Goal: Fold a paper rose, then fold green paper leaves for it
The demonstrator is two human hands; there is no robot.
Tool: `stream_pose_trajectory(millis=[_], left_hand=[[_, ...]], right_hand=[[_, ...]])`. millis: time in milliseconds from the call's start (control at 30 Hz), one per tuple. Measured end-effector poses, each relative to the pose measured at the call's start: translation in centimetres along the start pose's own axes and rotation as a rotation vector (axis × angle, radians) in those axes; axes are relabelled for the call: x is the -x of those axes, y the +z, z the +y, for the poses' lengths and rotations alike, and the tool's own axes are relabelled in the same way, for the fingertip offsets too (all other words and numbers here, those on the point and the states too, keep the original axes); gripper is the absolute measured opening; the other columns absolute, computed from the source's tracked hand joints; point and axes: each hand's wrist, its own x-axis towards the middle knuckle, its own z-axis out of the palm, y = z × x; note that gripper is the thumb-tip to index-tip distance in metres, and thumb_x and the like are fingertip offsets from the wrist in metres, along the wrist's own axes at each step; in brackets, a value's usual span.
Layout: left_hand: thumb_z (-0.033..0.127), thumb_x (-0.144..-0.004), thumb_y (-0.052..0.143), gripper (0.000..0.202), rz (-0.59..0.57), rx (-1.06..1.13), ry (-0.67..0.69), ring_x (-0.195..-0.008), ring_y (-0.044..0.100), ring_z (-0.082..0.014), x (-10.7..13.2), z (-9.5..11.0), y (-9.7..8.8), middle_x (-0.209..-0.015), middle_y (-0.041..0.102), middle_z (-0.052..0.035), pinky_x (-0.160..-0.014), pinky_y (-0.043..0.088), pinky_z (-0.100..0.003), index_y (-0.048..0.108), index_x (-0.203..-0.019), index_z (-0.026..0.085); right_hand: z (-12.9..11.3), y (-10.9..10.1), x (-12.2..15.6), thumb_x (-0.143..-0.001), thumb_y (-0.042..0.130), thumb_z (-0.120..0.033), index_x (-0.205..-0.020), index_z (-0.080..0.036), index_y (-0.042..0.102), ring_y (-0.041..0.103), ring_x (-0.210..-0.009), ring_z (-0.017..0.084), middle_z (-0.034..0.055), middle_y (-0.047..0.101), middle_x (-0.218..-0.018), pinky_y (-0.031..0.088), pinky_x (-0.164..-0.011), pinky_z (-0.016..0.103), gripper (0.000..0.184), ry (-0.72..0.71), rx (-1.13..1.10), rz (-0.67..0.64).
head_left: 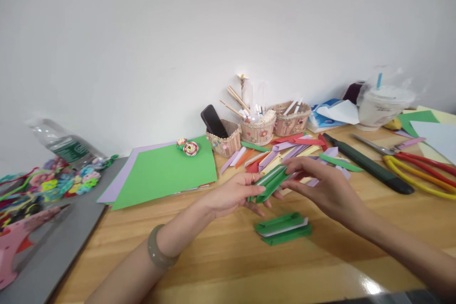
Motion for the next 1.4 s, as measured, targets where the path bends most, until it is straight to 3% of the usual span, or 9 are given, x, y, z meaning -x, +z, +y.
stream_pose_trajectory(millis=[167, 367, 567, 767, 933, 1000, 1133, 1300, 1400], left_hand=[[0.030, -0.075, 0.061, 0.032, -0.003, -0.002, 0.020, -0.069, 0.058, -0.0098, 0.0, -0.2, 0.1, -0.104, 0.063, -0.0125, -0.056, 0.049, -0.018, 0.062, -0.102, 0.015], [0.034, -0.075, 0.059, 0.036, -0.035, -0.038, 0.019, -0.064, 0.059, -0.0097, -0.3, -0.7, 0.1, -0.103, 0.064, -0.0136, -0.053, 0.049, -0.020, 0.059, -0.106, 0.015], [0.035, -0.075, 0.058, 0.035, 0.072, -0.063, 0.052, -0.060, 0.058, -0.0090, -0.4, -0.7, 0.0, -0.098, 0.065, -0.0127, -0.052, 0.046, -0.019, 0.060, -0.102, 0.013], [0.027, -0.069, 0.062, 0.027, 0.188, 0.036, 0.015, -0.042, 0.036, -0.0014, -0.5, -0.8, 0.2, -0.072, 0.059, -0.0017, -0.035, 0.026, -0.013, 0.066, -0.092, 0.012], [0.022, -0.069, 0.058, 0.032, 0.191, 0.075, -0.027, -0.061, 0.055, -0.0102, -0.3, -0.3, 0.9, -0.081, 0.065, -0.0076, -0.049, 0.046, -0.019, 0.062, -0.099, 0.012], [0.020, -0.067, 0.055, 0.030, 0.162, 0.102, -0.012, -0.064, 0.058, -0.0134, -0.3, -0.2, 1.0, -0.081, 0.066, -0.0096, -0.053, 0.050, -0.023, 0.062, -0.094, 0.011], [0.022, -0.066, 0.052, 0.026, 0.112, 0.100, 0.005, -0.050, 0.054, -0.0107, -0.4, -0.5, 0.9, -0.073, 0.065, -0.0078, -0.044, 0.049, -0.023, 0.060, -0.088, 0.010], [0.046, -0.079, 0.046, 0.038, 0.123, 0.095, 0.018, -0.045, 0.047, -0.0077, -0.3, -0.6, 1.3, -0.070, 0.063, -0.0066, -0.035, 0.042, -0.018, 0.058, -0.087, 0.011], [0.053, -0.080, 0.045, 0.043, 0.108, 0.058, 0.062, -0.046, 0.045, -0.0058, -0.2, -0.6, 1.5, -0.073, 0.062, -0.0057, -0.034, 0.038, -0.015, 0.057, -0.086, 0.012]], right_hand=[[-0.9, 0.0, -0.3, -0.071, 0.064, -0.047, -0.076, -0.018, 0.053, 0.060, -0.061, 0.016, 0.0024, 0.061, -0.069, 0.051, -0.054, 0.028, 0.031, 0.150, -0.171, -0.004], [-1.0, -0.1, -0.4, -0.071, 0.063, -0.050, -0.067, -0.018, 0.053, 0.052, -0.052, 0.012, -0.0002, 0.056, -0.058, 0.043, -0.044, 0.024, 0.034, 0.183, -0.125, -0.011], [0.2, -2.1, -0.1, -0.068, 0.066, -0.048, -0.067, -0.019, 0.053, 0.047, -0.039, 0.010, -0.0018, 0.055, -0.053, 0.037, -0.034, 0.022, 0.032, 0.257, -0.160, 0.047], [-0.8, -2.7, 0.4, -0.073, 0.064, -0.043, -0.066, -0.020, 0.055, 0.056, -0.059, 0.014, 0.0012, 0.060, -0.064, 0.045, -0.051, 0.025, 0.026, 0.041, -0.031, -0.019], [-2.2, -1.0, -0.3, -0.080, 0.058, -0.035, -0.071, -0.019, 0.053, 0.053, -0.057, 0.012, -0.0002, 0.058, -0.063, 0.042, -0.051, 0.022, 0.019, -0.102, 0.052, -0.023], [-2.0, -0.7, -0.7, -0.080, 0.058, -0.033, -0.070, -0.019, 0.051, 0.051, -0.056, 0.011, -0.0010, 0.057, -0.062, 0.040, -0.051, 0.022, 0.019, -0.113, 0.077, -0.029], [-1.3, -0.8, -1.1, -0.080, 0.058, -0.032, -0.070, -0.019, 0.051, 0.050, -0.055, 0.010, -0.0018, 0.057, -0.062, 0.039, -0.050, 0.020, 0.018, -0.089, 0.072, -0.108], [-1.5, -1.2, -1.2, -0.079, 0.058, -0.030, -0.068, -0.019, 0.051, 0.049, -0.054, 0.010, -0.0023, 0.056, -0.060, 0.037, -0.050, 0.020, 0.017, -0.052, 0.041, -0.166], [-1.7, -1.4, -1.4, -0.079, 0.058, -0.032, -0.068, -0.019, 0.051, 0.049, -0.056, 0.011, -0.0016, 0.056, -0.062, 0.038, -0.051, 0.021, 0.018, -0.017, 0.001, -0.182]])
